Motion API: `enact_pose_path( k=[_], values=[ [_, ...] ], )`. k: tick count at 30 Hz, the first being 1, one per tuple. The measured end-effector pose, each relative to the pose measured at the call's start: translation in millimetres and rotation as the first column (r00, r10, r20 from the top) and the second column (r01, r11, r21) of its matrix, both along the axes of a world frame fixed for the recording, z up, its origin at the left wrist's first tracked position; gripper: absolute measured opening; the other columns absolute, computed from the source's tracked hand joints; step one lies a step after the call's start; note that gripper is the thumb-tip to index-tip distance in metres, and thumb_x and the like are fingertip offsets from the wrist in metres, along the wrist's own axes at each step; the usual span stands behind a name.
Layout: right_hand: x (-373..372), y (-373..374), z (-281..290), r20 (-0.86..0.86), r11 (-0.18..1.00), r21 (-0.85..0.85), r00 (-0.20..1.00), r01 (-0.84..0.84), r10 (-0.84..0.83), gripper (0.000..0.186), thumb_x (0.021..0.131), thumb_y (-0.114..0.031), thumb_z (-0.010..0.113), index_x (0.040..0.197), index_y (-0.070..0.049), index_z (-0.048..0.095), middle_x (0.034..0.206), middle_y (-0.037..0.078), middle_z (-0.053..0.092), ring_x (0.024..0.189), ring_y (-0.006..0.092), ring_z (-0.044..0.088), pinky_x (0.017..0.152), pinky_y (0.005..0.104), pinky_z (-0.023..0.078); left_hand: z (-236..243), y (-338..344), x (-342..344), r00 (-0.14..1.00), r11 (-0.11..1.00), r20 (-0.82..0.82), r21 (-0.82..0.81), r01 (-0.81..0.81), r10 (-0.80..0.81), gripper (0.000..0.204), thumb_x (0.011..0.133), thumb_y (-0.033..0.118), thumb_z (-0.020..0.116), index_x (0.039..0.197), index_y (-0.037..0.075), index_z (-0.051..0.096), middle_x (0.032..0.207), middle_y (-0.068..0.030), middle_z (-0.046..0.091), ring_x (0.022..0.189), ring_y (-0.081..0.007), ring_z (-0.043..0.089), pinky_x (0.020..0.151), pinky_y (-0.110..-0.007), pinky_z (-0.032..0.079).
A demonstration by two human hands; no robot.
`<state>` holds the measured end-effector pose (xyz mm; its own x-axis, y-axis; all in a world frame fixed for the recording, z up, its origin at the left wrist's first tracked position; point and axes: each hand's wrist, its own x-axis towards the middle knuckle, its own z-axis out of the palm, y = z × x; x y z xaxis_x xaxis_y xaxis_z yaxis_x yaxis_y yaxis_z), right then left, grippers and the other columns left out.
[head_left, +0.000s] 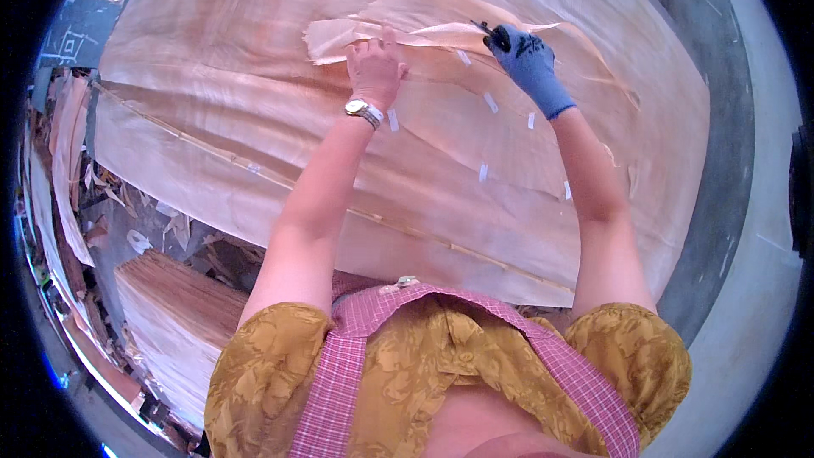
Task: The person prepares veneer sheets by hand and using a utility knife. The person peels back thin layers of wood from a large stack, applies adhesive tape to cracks and edges, and trims excess wood and tape with a utility knife before placing a long thin wooden guide over the sheets.
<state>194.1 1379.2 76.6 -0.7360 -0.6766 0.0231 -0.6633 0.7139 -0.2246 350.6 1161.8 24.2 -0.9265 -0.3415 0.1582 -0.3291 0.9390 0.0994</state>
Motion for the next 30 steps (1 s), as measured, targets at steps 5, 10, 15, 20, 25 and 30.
enact_pose_path(
  k=[5, 10, 15, 20, 25, 30],
  values=[
    [-59.1, -26.1, -9.7, -0.091, 0.988, -0.042, 0.984, 0.152, -0.155, 0.036, 0.091, -0.044, 0.055, 0.099, -0.01, 0.066, 0.094, 0.02, 0.068, 0.085, 0.0411, 0.066, 0.073, 0.0504, 0.052, 7.6, 13.5, -8.1, 0.919, 0.955, -0.394, -0.28, -0.101, -0.018, 0.111, 0.066, 0.033, 0.082, 0.155, 0.024, 0.015, 0.113, -0.0104, 0.06, 0.103, -0.026, 0.058, 0.088, -0.046, 0.038],
    [-137.5, -15.7, 23.3, -0.168, 0.815, -0.332, 0.821, 0.475, -0.546, 0.048, 0.088, -0.053, 0.056, 0.099, -0.007, 0.066, 0.096, 0.021, 0.069, 0.09, 0.0416, 0.066, 0.078, 0.0515, 0.051, -6.2, 23.6, -13.6, 0.972, 0.969, -0.163, -0.21, 0.134, -0.17, 0.102, 0.074, 0.018, 0.074, 0.156, 0.026, 0.014, 0.11, -0.0092, 0.061, 0.101, -0.0235, 0.058, 0.091, -0.045, 0.038],
    [-74.0, -4.1, 46.5, -0.072, 0.637, -0.74, 0.916, 0.216, -0.395, 0.033, 0.091, -0.037, 0.064, 0.097, -0.004, 0.067, 0.088, 0.014, 0.071, 0.076, 0.0265, 0.068, 0.065, 0.0386, 0.051, 11.4, 9.7, -18.3, 0.989, 0.942, 0.099, 0.328, 0.072, -0.11, 0.079, 0.087, 0.021, 0.062, 0.153, 0.009, 0.019, 0.093, -0.0119, 0.069, 0.093, -0.0293, 0.064, 0.081, -0.045, 0.045],
    [104.0, -26.2, -8.5, 0.797, 0.616, -0.552, 0.574, 0.562, 0.191, 0.031, 0.099, -0.025, 0.052, 0.118, -0.005, 0.066, 0.091, 0.0, 0.07, 0.059, 0.0055, 0.053, 0.046, 0.0198, 0.04, 3.7, -15.1, -50.4, 0.964, 0.814, 0.264, 0.549, -0.188, 0.044, 0.076, 0.093, 0.048, 0.048, 0.147, 0.001, 0.024, 0.118, -0.0268, 0.062, 0.11, -0.042, 0.059, 0.094, -0.051, 0.043],
    [164.7, -79.3, -35.6, 0.887, 0.4, -0.384, 0.213, 0.832, 0.41, 0.029, 0.098, -0.028, 0.057, 0.114, -0.005, 0.064, 0.088, -0.001, 0.068, 0.052, 0.0053, 0.05, 0.044, 0.0211, 0.038, -1.9, -22.3, -60.8, 0.924, 0.706, 0.382, 0.65, -0.281, 0.017, 0.075, 0.093, 0.051, 0.042, 0.149, 0.003, 0.025, 0.133, -0.0262, 0.054, 0.127, -0.0397, 0.05, 0.11, -0.049, 0.031],
    [188.9, -89.3, -33.5, 0.842, 0.244, -0.332, 0.17, 0.911, 0.512, 0.032, 0.096, -0.026, 0.062, 0.12, -0.006, 0.059, 0.091, 0.0, 0.066, 0.05, 0.0054, 0.047, 0.042, 0.0221, 0.036, 1.6, -16.2, -57.4, 0.963, 0.741, 0.261, 0.632, -0.226, 0.072, 0.057, 0.096, 0.044, 0.043, 0.125, -0.004, 0.05, 0.119, -0.0312, 0.058, 0.112, -0.0449, 0.057, 0.096, -0.048, 0.044]
  ],
)
